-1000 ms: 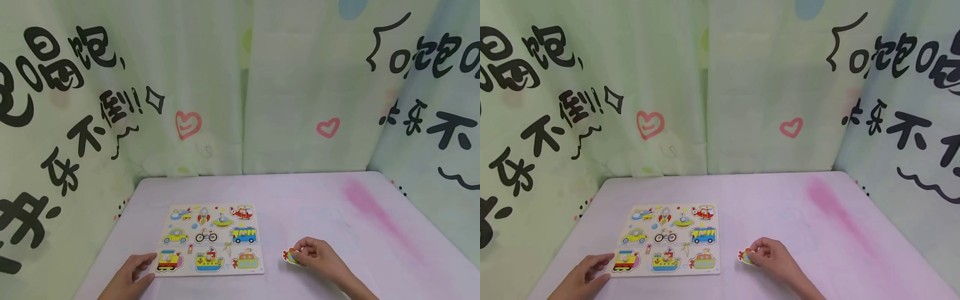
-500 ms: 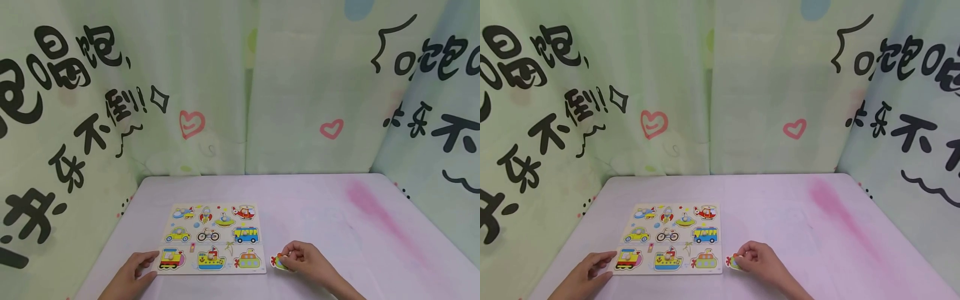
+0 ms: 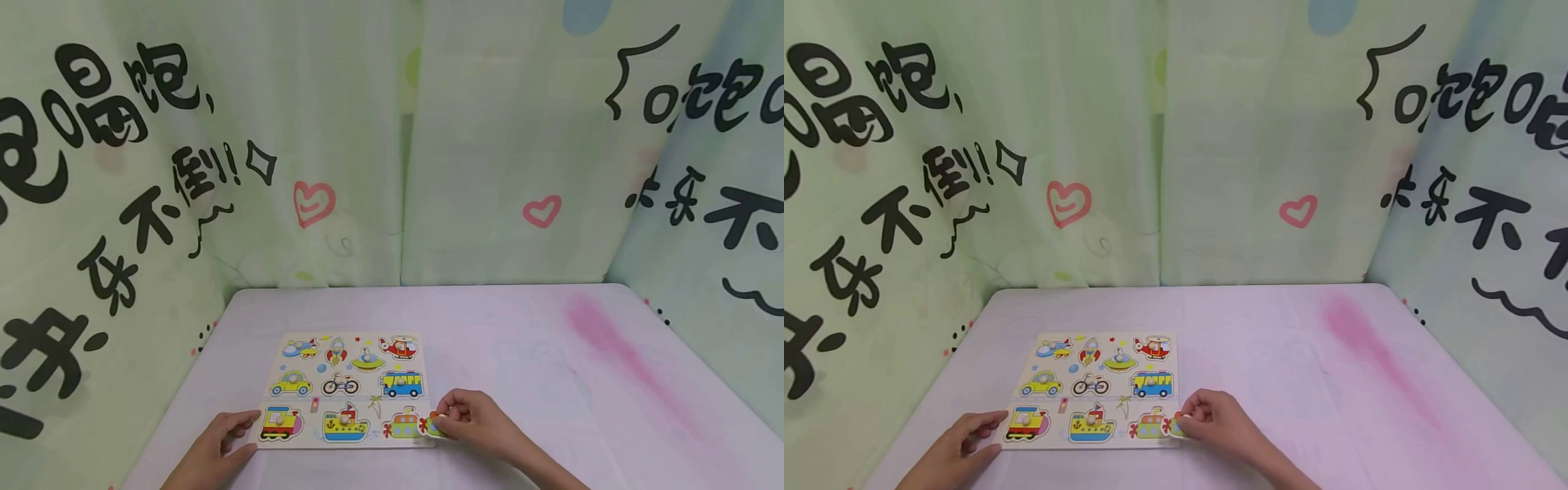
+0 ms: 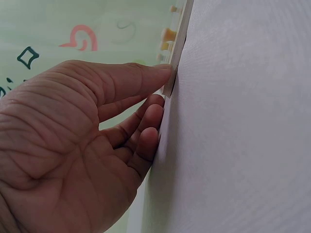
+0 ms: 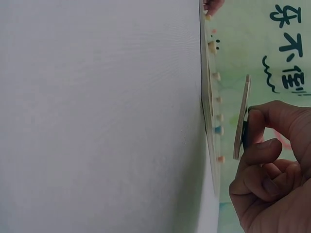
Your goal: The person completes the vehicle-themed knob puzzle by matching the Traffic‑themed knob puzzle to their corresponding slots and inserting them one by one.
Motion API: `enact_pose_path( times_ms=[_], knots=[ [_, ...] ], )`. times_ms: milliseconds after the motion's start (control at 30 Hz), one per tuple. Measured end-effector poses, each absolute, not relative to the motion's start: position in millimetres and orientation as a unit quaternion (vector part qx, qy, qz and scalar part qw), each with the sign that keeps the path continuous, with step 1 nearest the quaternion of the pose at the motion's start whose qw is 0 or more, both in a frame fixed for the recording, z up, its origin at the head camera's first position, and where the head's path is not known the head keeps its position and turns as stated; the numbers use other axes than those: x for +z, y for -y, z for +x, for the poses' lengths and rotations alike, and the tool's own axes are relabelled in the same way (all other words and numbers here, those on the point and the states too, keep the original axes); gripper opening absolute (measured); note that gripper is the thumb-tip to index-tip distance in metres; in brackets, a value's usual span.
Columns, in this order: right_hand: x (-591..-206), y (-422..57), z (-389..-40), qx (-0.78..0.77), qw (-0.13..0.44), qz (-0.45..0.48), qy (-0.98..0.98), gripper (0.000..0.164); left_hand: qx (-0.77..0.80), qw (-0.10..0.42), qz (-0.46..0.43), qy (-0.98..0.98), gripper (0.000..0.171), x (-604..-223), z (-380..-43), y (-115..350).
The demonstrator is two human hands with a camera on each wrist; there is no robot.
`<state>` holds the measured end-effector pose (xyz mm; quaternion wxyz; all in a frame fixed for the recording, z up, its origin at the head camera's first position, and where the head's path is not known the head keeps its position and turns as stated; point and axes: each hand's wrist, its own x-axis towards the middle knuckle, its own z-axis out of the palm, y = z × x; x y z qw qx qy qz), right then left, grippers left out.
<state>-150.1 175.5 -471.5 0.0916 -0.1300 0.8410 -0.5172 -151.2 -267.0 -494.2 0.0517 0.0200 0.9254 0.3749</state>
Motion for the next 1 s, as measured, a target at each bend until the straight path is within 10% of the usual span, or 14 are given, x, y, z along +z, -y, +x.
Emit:
enact_pose_path(
  times_ms=[1000],
  knots=[
    [-475.0, -130.0, -171.7, -0.408, 0.06, -0.218, -0.885, 0.011, 0.365, 0.063, 0.005, -0.929, 0.053, -492.5, -151.0, 263.9]
  ],
)
